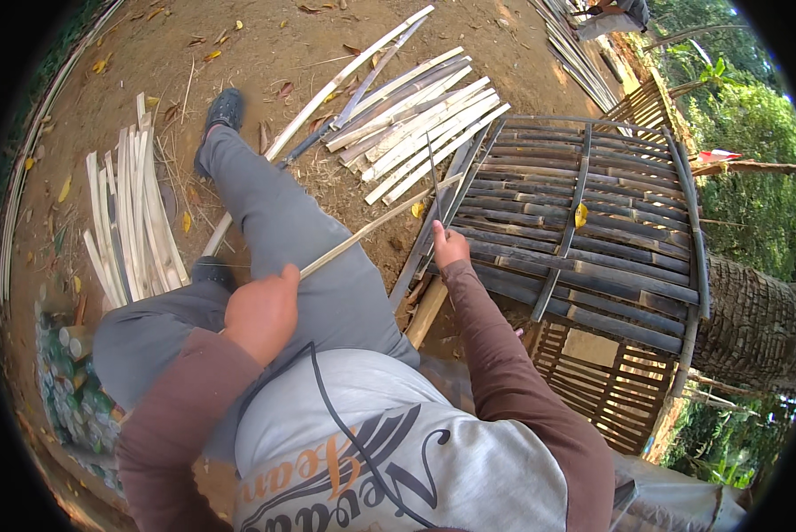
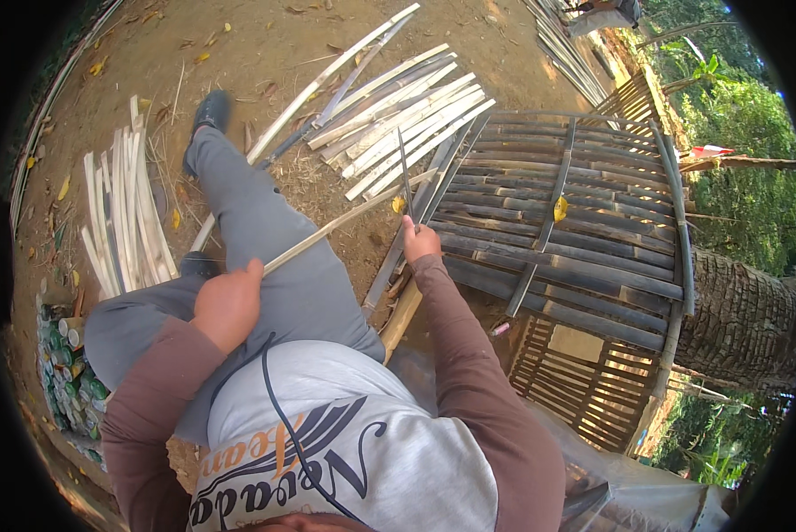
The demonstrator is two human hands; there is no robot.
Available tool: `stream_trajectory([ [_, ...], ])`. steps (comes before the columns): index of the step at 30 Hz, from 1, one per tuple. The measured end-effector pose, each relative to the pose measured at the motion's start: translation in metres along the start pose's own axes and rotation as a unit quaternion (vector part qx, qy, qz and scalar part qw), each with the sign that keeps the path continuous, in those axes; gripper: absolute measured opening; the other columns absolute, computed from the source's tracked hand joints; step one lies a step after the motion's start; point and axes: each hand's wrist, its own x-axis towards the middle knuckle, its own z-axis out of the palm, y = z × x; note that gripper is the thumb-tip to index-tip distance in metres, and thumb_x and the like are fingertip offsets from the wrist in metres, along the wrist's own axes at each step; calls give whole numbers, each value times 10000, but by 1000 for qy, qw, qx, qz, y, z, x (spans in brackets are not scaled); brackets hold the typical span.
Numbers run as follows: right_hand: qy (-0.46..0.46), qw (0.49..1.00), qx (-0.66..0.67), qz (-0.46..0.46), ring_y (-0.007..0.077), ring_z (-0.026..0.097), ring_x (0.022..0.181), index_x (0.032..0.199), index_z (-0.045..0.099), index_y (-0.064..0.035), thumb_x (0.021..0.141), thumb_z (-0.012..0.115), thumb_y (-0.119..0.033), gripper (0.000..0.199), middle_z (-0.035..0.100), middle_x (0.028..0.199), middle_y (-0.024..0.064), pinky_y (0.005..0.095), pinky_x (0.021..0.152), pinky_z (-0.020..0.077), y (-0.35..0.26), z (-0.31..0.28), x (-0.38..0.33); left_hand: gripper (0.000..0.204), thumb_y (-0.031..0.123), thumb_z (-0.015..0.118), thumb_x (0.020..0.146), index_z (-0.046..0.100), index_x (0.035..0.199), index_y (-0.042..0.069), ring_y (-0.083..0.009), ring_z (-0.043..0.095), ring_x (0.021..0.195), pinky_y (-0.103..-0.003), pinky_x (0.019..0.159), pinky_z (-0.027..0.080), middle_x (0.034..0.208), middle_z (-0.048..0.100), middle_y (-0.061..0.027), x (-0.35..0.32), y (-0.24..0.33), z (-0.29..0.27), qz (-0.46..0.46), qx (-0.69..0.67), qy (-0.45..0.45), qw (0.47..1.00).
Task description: The person thins and smooths long bamboo strips using a knife while working outdoors near other people.
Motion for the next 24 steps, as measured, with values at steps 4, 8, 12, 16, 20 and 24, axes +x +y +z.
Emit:
stream_trajectory([
  [4,-118,985,-41,-115,446,672,815,847,712,-3,907,738,-456,458,688,799,239,478,746,525,-47,-3,-57,74,59,587,899,548,961,72,-316,718,678,-424,556,558,740,680,-124,-1,-1,2,-5,26,10,1000],
  [8,-96,992,-26,-72,422,691,826,895,747,-25,883,720,-329,305,717,835,217,464,767,538,-7,6,-17,84,65,593,893,545,961,69,-318,714,676,-428,556,556,741,673,-128,-3,-3,0,-1,27,-1,1000],
  [12,1,992,-124,-7,416,697,799,925,741,27,905,722,-289,317,735,874,236,447,748,536,61,3,67,94,73,603,888,544,961,77,-300,713,665,-419,544,552,726,664,-115,2,5,-4,26,55,13,998],
  [16,-11,1000,-6,-16,407,651,718,911,725,37,881,735,-258,296,724,820,225,438,713,520,31,13,56,106,84,622,882,550,960,92,-264,711,638,-391,520,546,693,654,-87,2,-2,1,23,63,21,998],
  [20,-78,987,23,-139,417,581,658,886,708,16,877,743,-236,254,670,738,218,431,662,500,-32,19,-41,109,77,616,882,547,966,81,-287,703,622,-407,524,544,690,655,-97,-3,-10,3,9,29,5,1000],
  [24,-54,990,-17,-130,440,616,707,884,718,-5,879,737,-255,250,660,758,234,463,680,507,-13,12,-36,114,67,606,880,541,973,65,-310,699,621,-429,531,542,698,661,-113,-1,-12,0,6,13,-22,1000],
])
